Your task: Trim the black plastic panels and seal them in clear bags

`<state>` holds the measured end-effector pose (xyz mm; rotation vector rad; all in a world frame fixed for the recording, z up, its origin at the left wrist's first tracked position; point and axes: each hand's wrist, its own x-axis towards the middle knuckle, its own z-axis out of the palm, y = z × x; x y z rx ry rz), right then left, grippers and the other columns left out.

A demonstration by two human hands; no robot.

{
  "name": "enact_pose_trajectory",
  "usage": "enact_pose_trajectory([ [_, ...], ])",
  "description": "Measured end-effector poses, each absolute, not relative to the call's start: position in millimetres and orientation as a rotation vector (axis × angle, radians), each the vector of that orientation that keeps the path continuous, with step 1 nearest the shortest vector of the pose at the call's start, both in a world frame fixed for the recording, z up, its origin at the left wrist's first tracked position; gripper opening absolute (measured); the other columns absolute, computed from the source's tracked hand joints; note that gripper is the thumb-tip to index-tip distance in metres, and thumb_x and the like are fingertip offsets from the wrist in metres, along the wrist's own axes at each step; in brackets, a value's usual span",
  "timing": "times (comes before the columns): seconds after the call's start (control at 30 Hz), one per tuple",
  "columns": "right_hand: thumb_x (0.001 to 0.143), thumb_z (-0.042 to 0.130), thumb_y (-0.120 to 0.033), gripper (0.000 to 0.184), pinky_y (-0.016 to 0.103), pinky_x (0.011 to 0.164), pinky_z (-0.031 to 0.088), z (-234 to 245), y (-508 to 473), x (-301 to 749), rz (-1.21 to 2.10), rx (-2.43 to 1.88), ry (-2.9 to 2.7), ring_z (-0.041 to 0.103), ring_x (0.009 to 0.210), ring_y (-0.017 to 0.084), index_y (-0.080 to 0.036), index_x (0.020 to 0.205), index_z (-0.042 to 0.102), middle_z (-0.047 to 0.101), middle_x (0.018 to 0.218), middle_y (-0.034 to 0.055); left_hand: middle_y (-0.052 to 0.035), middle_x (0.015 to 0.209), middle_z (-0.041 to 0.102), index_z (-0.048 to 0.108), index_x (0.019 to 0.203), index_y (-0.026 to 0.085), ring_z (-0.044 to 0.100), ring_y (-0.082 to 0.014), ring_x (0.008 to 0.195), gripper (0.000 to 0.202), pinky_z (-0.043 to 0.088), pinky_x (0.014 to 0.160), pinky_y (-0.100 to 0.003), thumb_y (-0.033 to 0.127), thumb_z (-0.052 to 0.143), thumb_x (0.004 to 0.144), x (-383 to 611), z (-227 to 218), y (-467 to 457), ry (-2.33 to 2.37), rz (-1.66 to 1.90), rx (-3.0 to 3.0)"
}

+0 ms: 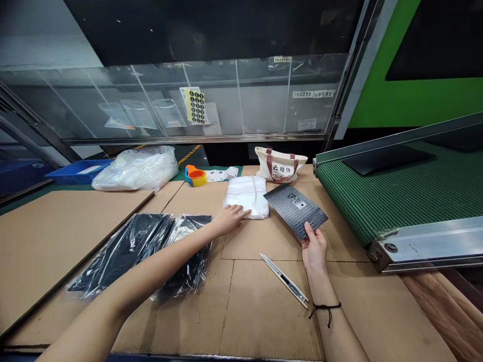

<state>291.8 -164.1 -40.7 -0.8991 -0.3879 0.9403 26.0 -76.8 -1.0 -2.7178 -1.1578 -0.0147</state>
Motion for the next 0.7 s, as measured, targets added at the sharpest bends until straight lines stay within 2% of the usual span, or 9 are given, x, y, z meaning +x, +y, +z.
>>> enact_pose_trajectory([
  [0.2,0.052,0.087,-0.038,0.041,0.025,0.058,0.058,-40,-164,290,0.935,-0.897,-0.374,0.067,0.068,0.013,-0.02,0.084,0.069,0.074,0.082,-0.0013,-0.0165,0.126,0.057,0.04,0.144,0.021,0.056,-0.0288,0.105,0.059,0.04,0.086,-0.039,0.009,0.045,0.086,34,-5,-68,-1.067,0.031,-2.677],
  [0.4,0.053,0.087,-0.039,0.045,0.028,0.065,0.059,-40,-165,286,0.956,-0.896,-0.388,0.068,0.072,0.015,-0.019,0.09,0.07,0.074,0.084,0.0004,-0.0195,0.128,0.055,0.04,0.143,0.018,0.054,-0.0313,0.11,0.06,0.044,0.086,-0.042,0.008,0.044,0.084,39,-7,-64,-1.046,0.03,-2.675],
  [0.7,0.05,0.088,-0.039,0.046,0.023,0.062,0.057,-40,-166,284,0.948,-0.897,-0.36,0.066,0.072,0.012,-0.02,0.088,0.07,0.074,0.089,-0.001,-0.0113,0.146,0.046,0.042,0.142,0.036,0.059,-0.0293,0.101,0.06,0.048,0.072,-0.038,0.009,0.039,0.089,43,-7,-58,-0.963,0.059,-2.754],
])
